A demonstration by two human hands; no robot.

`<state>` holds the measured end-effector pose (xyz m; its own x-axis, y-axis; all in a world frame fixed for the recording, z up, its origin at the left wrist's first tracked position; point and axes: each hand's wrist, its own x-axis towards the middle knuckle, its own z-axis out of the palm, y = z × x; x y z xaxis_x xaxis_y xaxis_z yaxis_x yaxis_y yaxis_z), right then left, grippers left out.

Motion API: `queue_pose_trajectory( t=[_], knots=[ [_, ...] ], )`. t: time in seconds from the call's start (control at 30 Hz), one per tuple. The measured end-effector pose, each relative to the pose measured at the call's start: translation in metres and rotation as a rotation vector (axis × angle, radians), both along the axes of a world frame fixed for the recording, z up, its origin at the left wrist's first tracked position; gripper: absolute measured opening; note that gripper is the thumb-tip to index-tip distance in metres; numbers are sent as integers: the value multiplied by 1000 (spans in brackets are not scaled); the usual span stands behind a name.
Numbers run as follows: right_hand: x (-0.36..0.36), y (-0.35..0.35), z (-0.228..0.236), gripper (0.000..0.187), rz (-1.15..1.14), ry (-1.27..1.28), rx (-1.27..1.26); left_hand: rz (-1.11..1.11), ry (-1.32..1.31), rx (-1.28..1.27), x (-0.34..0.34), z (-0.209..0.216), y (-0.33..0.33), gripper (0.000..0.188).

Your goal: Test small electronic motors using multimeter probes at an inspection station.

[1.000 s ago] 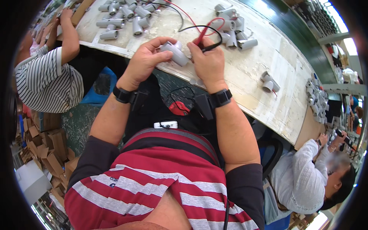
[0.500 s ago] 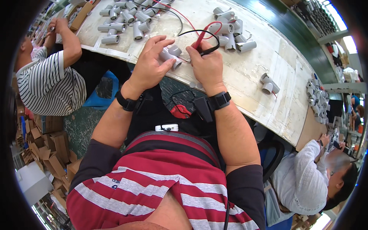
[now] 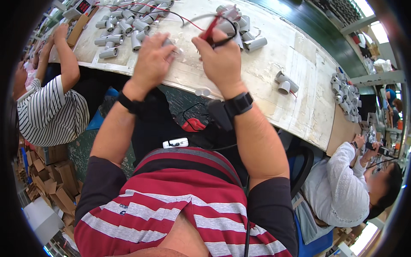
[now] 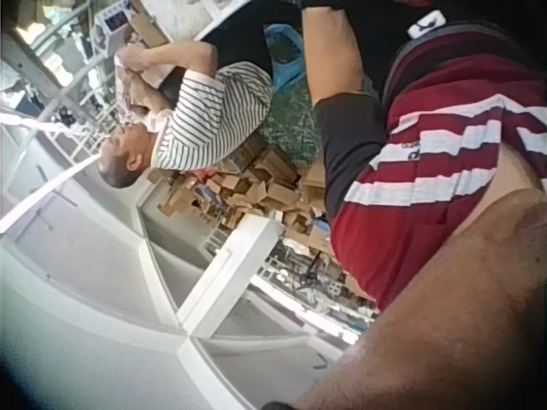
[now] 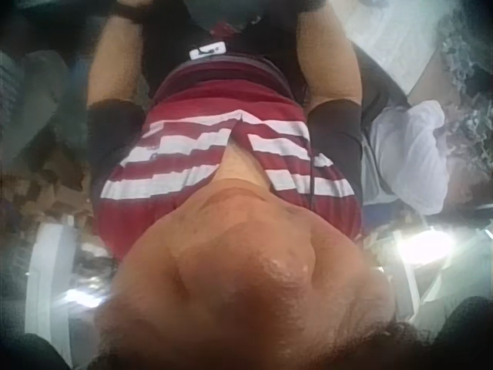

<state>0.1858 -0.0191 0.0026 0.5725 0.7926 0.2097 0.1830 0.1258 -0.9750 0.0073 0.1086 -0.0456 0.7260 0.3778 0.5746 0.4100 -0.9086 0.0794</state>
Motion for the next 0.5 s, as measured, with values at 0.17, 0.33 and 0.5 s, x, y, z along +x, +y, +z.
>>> queue_pose_trajectory(
  t=[0.17, 0.33, 0.5],
  knots=[
    [46, 16, 62, 17, -12, -542, -20, 155, -12, 100, 39, 15, 8, 26],
    [62, 12, 113, 20, -82, -635, -60, -136, -100, -388, 150, 30, -31, 39],
    [58, 2, 116, 22, -82, -635, -3, 25, -109, -537, 187, 13, 5, 42]
  ],
)
